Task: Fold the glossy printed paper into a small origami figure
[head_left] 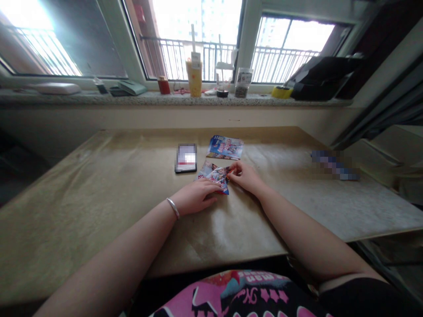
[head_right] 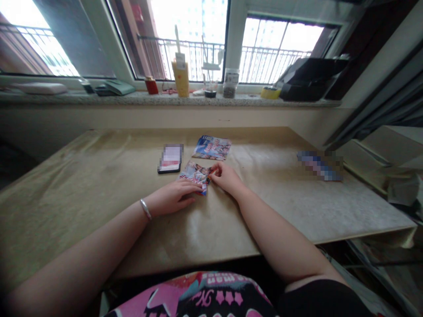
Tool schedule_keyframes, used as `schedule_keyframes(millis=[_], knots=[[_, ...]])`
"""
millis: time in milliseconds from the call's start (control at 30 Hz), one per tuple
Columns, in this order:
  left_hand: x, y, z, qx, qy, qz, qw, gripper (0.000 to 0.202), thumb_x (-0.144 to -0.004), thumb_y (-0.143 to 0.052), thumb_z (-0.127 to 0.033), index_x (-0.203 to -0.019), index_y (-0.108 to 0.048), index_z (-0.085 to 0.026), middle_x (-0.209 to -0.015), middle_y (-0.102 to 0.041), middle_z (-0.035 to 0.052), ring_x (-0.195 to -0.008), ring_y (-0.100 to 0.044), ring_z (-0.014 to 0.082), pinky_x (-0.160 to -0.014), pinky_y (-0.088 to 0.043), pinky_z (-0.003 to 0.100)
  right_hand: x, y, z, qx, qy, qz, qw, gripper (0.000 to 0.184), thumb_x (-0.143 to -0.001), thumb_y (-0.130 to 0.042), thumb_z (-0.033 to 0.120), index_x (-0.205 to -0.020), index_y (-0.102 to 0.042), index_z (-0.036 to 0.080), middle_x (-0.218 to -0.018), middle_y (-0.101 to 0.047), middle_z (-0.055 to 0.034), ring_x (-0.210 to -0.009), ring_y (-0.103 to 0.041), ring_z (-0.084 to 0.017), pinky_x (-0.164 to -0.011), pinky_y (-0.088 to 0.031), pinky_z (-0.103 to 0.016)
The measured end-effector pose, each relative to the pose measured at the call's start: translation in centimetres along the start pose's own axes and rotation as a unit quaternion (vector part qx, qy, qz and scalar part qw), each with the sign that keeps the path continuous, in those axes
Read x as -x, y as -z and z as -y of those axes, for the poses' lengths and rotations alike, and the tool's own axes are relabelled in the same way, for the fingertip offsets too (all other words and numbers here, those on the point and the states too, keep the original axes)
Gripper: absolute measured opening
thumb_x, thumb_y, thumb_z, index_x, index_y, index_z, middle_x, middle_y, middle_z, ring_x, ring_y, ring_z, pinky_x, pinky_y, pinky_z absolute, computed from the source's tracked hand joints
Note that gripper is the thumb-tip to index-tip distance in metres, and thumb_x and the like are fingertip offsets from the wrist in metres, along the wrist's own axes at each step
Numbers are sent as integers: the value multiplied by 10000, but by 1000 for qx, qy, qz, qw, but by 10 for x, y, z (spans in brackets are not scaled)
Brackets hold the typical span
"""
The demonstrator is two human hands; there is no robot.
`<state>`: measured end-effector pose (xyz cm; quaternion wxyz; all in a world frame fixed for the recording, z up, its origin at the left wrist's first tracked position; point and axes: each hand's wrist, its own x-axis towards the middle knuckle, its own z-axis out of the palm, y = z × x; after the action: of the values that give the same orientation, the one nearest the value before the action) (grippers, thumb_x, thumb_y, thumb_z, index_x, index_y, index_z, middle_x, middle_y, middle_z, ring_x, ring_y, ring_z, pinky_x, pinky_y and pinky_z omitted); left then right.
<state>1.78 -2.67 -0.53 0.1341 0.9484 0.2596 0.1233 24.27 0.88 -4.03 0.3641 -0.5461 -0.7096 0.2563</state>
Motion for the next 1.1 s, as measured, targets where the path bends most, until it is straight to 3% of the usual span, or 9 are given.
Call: schedule_keyframes(millis=[233, 333, 433, 533, 900, 1100], knots=[[-2, -1, -2, 3, 9, -3, 1000, 302, -864, -502, -211, -1149, -602, -206, -1210, -612, 53, -1133, -537, 193, -1021, -388, 370, 1, -3, -1, -33, -27, -25, 999, 358, -676, -611, 243, -1001, -475, 185, -591, -535, 73, -556, -548, -128, -560, -417, -253], [-1, -3, 1, -8, 0, -1, 1000, 320, -876, -489, -222, -1178, -594, -219, -1240, -597, 44, -1156, -522, 197, -1030, -379, 377, -1, -3, -4, -43, -43, -7, 998, 287, -687, -611, 265, -942, -513, 178, -606, -567, 52, -564, -555, -129, -551, -412, -244], [0, -4, 3, -22, -13, 1, 1000, 328, -886, -478, -231, -1194, -590, -236, -1251, -590, 42, -1162, -518, 202, -1030, -376, 384, -3, -3, -5, -32, -54, 0, 998, 154, -725, -588, 316, -770, -541, 176, -650, -607, 13, -597, -553, -132, -560, -411, -242], [1, -4, 3, -32, -23, 0, 999, 345, -885, -481, -231, -1216, -577, -253, -1258, -586, 41, -1168, -513, 209, -1021, -385, 393, -3, -1, -3, -16, -52, 5, 998, 195, -772, -537, 352, -687, -533, 177, -652, -612, -1, -597, -537, -130, -559, -401, -239], [2, -7, 3, -63, -36, 7, 997, 381, -880, -501, -269, -1259, -546, -258, -1311, -541, 49, -1195, -479, 240, -1030, -378, 419, -4, -3, -10, -10, -15, 46, 999, 171, -741, -578, 341, -718, -508, 186, -616, -571, 23, -559, -515, -117, -543, -385, -227], [1, -9, 1, -57, -21, -2, 998, 391, -868, -508, -259, -1257, -543, -248, -1300, -548, 42, -1183, -483, 240, -1021, -385, 415, -2, -5, -6, 20, -20, 21, 999, 136, -759, -568, 309, -758, -503, 189, -630, -579, 28, -572, -524, -116, -537, -379, -225]])
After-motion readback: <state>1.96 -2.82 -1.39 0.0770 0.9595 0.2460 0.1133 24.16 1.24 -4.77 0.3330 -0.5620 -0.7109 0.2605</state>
